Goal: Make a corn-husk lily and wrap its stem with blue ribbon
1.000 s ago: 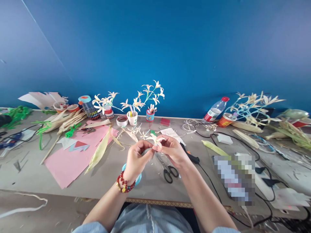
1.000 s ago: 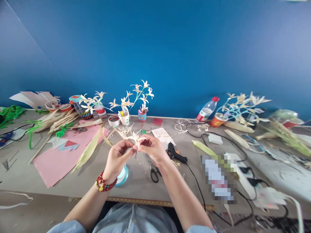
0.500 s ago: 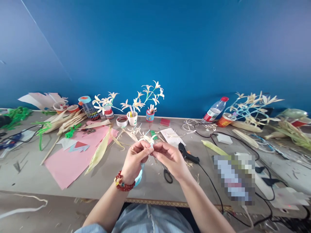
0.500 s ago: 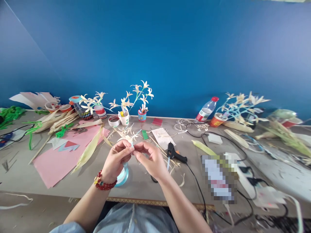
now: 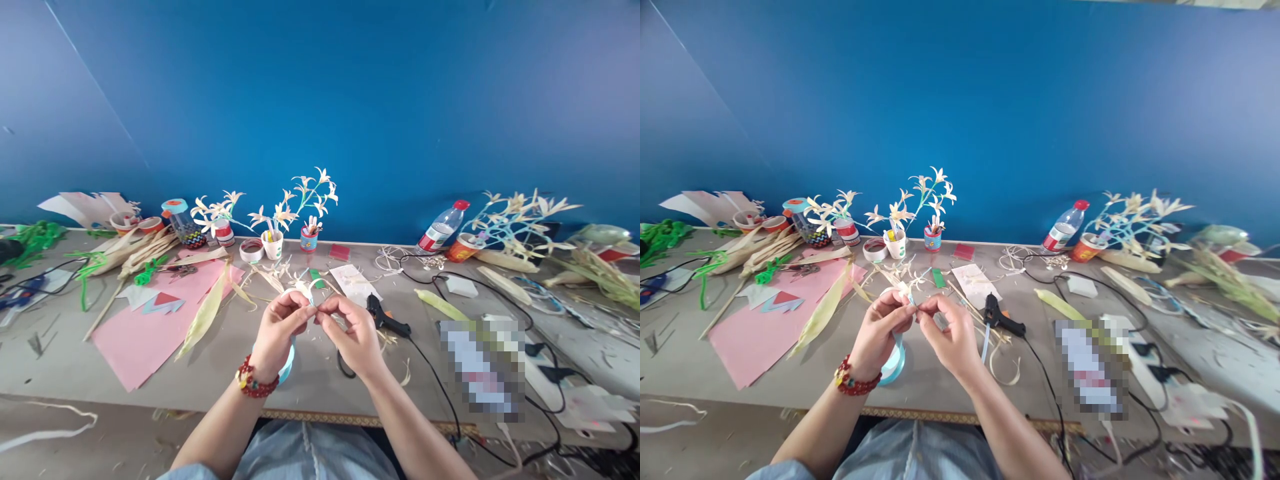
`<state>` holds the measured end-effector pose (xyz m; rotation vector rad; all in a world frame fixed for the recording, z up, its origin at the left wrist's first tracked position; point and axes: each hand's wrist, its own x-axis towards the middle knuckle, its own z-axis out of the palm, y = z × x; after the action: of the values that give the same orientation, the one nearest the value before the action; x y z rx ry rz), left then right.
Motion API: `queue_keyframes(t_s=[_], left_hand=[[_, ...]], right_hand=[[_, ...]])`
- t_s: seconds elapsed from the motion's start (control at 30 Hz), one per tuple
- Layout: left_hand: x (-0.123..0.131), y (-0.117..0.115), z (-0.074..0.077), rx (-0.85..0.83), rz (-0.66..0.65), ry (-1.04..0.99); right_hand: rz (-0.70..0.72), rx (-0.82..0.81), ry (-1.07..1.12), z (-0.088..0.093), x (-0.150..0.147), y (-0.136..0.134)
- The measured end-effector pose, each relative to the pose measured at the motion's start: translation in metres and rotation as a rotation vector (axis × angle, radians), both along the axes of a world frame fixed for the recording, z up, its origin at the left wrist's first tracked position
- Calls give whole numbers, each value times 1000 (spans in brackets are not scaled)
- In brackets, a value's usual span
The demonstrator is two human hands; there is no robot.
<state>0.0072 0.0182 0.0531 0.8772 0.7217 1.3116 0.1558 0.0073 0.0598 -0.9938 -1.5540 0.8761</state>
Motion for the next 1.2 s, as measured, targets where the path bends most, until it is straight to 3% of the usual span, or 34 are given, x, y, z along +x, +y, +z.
queue_keyframes(t_s=[0.17,0.4,0.83,1.2], left_hand=[[5,-2,2,40,51,-9],[5,1,1,-11,4,-55],[8,-3,-2,72,214,113],[10,-3,-5,44,197,110]], right_hand=[[-47,62,-30,0,-1,0],[-82,82,-97,0,-1,-1],[-198,284,-259,-5,-3,2],[-170,301,-267,-9,1,-2]])
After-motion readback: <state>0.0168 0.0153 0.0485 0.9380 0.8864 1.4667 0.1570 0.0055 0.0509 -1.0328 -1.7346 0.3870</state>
